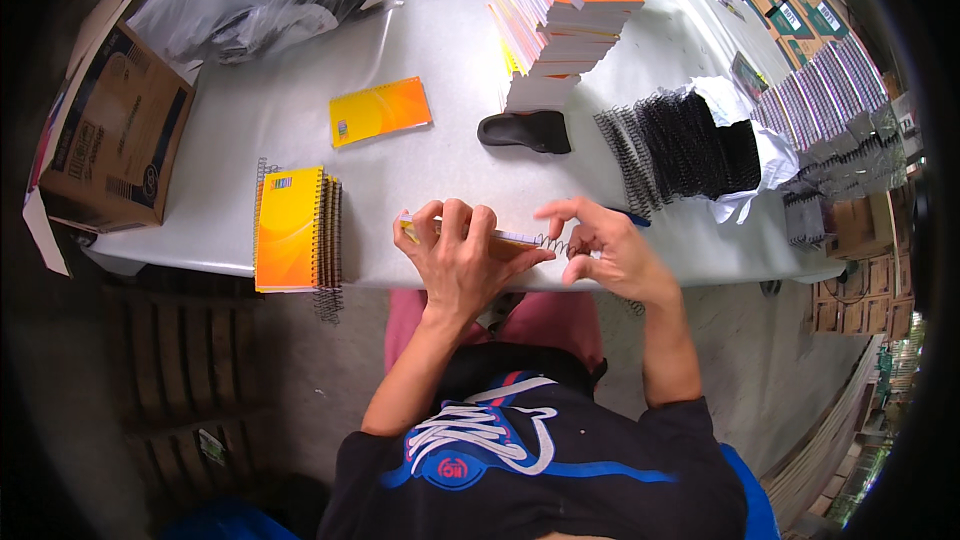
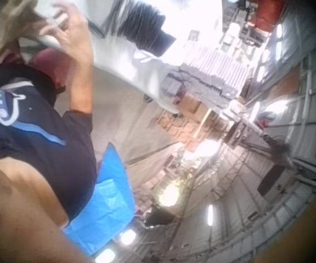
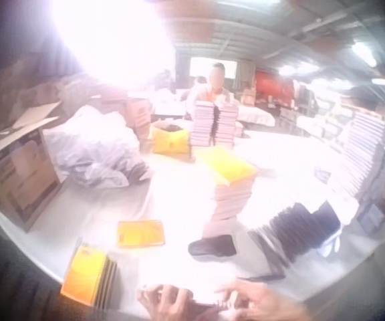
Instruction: The person assembles notebooks by threading wire coils through the punched edges of paper stacks and then using pliers to trim and secure the wire ends.
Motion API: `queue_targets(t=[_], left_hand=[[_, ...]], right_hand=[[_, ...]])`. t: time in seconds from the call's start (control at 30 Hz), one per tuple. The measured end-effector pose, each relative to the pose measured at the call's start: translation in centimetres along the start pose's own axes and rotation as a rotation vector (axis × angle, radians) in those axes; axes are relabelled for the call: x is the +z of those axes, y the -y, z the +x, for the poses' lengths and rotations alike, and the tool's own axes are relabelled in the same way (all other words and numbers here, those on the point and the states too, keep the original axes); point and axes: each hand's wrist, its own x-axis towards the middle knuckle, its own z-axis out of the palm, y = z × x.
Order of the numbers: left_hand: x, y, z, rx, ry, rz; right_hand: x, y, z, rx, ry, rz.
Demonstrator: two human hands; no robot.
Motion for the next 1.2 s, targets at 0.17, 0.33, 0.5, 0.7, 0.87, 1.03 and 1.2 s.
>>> queue_targets(t=[0.17, 0.33, 0.5, 0.7, 0.87, 1.03, 1.2], left_hand=[[-0.2, -0.4, 0.4, 0.004, -0.020, 0.000], [-0.5, -0.5, 0.6, 0.002, -0.010, -0.003], [-0.3, -0.5, 0.3, -0.011, 0.008, 0.008], [-0.4, 0.4, -0.5, 0.009, 0.014, -0.096], [-0.5, 0.9, -0.7, 0.063, 0.037, -0.112], [-1.0, 1.4, -0.6, 0.056, 0.054, -0.170], [-1.7, 1.2, -0.1, 0.081, 0.037, -0.194]], right_hand=[[0.7, -2.4, -0.2, -0.068, -0.128, 0.049], [1.0, -2.6, -0.1, -0.344, -0.280, -0.162], [0.2, -1.4, -0.1, -0.004, -0.018, -0.069], [0.8, 0.2, -0.6, -0.070, -0.150, -0.149], [0.1, -2.3, -0.4, -0.127, 0.045, -0.159], [-1.9, -3.3, 4.0, -0.296, -0.125, -0.382], [-2.2, -8.5, 9.8, -0.333, -0.388, -0.948]])
